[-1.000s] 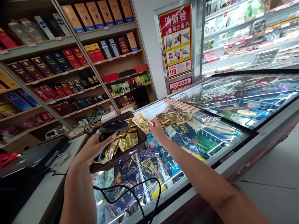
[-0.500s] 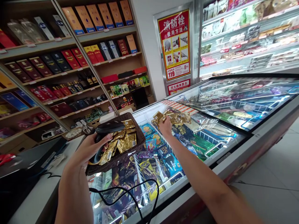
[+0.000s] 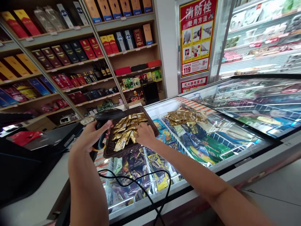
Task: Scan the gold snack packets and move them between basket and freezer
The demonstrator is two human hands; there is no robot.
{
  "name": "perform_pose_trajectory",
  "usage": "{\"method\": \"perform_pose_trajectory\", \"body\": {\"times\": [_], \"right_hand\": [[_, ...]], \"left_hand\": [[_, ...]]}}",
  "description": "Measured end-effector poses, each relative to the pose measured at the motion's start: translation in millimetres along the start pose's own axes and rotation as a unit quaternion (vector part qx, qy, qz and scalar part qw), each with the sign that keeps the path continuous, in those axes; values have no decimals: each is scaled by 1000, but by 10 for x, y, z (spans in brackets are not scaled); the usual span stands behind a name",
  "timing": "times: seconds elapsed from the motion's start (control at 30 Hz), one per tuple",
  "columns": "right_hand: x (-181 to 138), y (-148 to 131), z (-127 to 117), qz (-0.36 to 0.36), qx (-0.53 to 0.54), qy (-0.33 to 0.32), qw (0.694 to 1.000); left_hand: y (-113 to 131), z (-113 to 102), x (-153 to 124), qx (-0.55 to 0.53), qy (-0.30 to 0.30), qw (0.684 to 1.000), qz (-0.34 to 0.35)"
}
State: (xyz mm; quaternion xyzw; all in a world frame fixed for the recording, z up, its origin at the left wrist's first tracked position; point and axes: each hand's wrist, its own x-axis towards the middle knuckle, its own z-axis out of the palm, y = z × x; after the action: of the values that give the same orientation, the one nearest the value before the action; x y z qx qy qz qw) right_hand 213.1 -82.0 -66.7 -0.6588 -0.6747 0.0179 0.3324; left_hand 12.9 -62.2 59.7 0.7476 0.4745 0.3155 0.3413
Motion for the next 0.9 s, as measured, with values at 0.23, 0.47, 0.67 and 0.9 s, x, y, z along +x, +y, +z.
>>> {"method": "perform_pose_trajectory", "body": {"times": [0.23,0.47,0.67,0.9], "right_hand": [[408,-776,283,63,-63,-202,975],[259,-743,435,134,-16,-131,982],[250,-416,296,133,77,-36,987],[23,364,-163,144,540,-36,828]], "left_hand": [[44,52,-32,-27,-8,999,15],[143,71,-97,-50,-5,999,4],[143,84,-83,-31,-2,1000,-7],[215,161,-60,-6,-25,1000,-6]]}}
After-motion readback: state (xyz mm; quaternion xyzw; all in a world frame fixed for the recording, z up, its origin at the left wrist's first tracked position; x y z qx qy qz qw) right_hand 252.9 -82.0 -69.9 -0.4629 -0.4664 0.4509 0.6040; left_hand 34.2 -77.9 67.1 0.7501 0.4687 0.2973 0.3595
